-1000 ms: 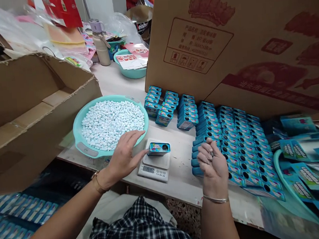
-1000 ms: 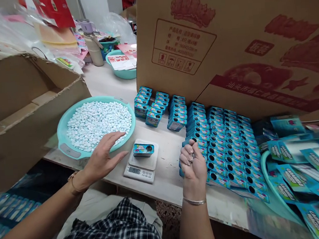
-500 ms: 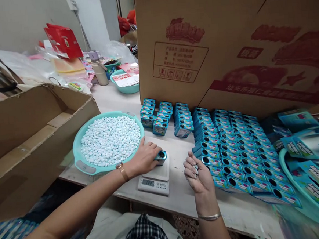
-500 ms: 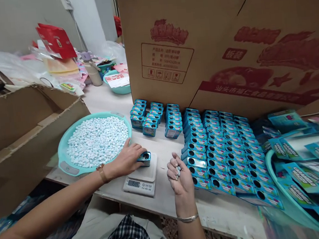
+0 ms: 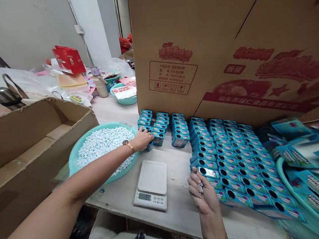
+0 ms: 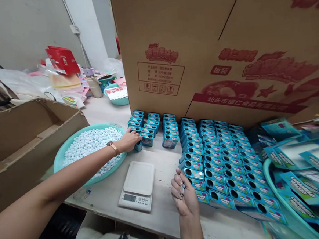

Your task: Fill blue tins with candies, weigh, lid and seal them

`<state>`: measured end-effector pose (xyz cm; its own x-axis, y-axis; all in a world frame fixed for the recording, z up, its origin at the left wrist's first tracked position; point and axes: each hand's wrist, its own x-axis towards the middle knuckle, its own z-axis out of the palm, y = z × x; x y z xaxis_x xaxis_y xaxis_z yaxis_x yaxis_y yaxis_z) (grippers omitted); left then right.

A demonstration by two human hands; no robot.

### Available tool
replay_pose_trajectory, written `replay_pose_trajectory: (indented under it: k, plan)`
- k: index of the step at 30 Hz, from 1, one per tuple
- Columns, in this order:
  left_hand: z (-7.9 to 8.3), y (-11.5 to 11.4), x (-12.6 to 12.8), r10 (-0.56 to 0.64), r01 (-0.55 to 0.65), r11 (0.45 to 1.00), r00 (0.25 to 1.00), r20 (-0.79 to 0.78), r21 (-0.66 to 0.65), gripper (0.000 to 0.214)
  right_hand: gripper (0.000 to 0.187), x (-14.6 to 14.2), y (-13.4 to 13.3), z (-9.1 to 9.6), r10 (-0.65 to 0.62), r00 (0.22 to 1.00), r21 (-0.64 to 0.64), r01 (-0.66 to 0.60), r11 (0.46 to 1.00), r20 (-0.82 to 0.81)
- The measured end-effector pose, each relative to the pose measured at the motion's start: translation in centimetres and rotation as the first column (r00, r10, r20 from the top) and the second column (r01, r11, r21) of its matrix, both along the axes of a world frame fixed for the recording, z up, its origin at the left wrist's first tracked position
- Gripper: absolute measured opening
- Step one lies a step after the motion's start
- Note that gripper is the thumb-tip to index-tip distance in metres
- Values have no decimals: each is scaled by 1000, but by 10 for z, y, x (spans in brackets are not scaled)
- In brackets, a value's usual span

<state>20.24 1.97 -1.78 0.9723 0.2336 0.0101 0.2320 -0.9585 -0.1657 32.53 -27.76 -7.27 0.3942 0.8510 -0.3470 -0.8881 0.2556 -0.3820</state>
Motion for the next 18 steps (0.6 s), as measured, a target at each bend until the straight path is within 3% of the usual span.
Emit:
replay_pose_trajectory:
  k: [5,13,18]
  plan:
    - [-1,22,5,139,-140,990,990,-25,-36,20,22,0,2,-2,12,1000,15,-12,1000,-13]
    - [2,29,12,271,-270,962,962,35,-42,22,21,-15,14,-1,54,996,23,-52,998,-71]
    - [4,24,10,283,-283,959,949,141,-25,43,27,-36,31,1,107,981,9,-107,994,-161]
